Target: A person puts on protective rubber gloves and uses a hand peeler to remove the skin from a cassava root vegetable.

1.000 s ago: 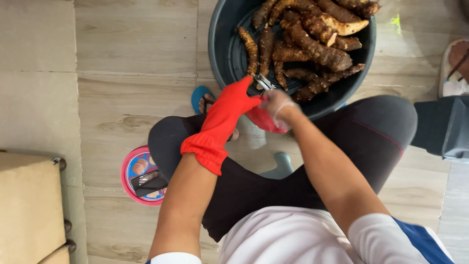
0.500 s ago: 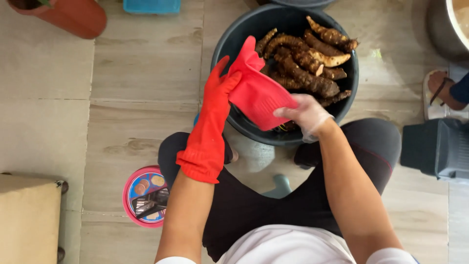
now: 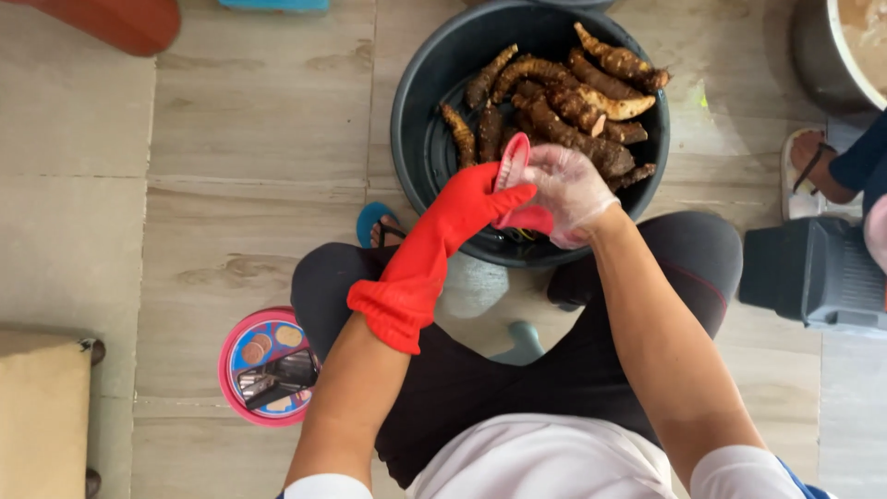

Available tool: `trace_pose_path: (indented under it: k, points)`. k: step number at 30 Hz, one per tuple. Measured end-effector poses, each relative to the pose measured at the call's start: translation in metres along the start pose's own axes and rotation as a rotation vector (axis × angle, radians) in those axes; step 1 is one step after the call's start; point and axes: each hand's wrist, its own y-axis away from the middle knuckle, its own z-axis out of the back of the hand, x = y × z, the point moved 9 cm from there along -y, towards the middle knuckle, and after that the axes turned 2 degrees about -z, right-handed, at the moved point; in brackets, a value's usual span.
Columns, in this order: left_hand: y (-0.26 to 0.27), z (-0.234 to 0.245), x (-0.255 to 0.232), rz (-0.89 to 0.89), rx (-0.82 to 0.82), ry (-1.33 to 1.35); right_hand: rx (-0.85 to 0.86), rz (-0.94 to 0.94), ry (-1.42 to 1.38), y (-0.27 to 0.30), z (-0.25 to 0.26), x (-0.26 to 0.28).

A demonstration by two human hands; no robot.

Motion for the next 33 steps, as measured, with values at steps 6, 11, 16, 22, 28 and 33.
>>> trace_pose_path:
  k: [6, 11, 16, 22, 28, 33]
  points:
    - [-0.020, -0.003, 0.036, -0.026, 0.100, -0.168, -0.032, 0.028, 0.043, -0.017, 0.023, -0.016]
    - [-0.046, 0.035, 0.100, 0.028, -0.144, -0.389, -0.118, 0.122, 0.419, -0.019, 0.057, -0.010]
    - [-0.063, 0.046, 0.104, -0.156, -0.369, -0.655, -0.237, 0.171, 0.846, 0.011, 0.045, 0.018]
    - [-0.024, -0.003, 0.045, -0.081, -0.329, -1.106, -0.300, -0.200, 0.324, 0.006, 0.027, -0.058]
    - [-0.019, -0.049, 0.077, -0.381, -0.290, -1.179, -0.402, -0.668, -0.338, 0.003, 0.070, -0.111]
    - [-0.044, -0.036, 0.139, -0.418, -0.471, -0.719, -0.329, -0.561, -0.367, -0.013, 0.068, -0.108]
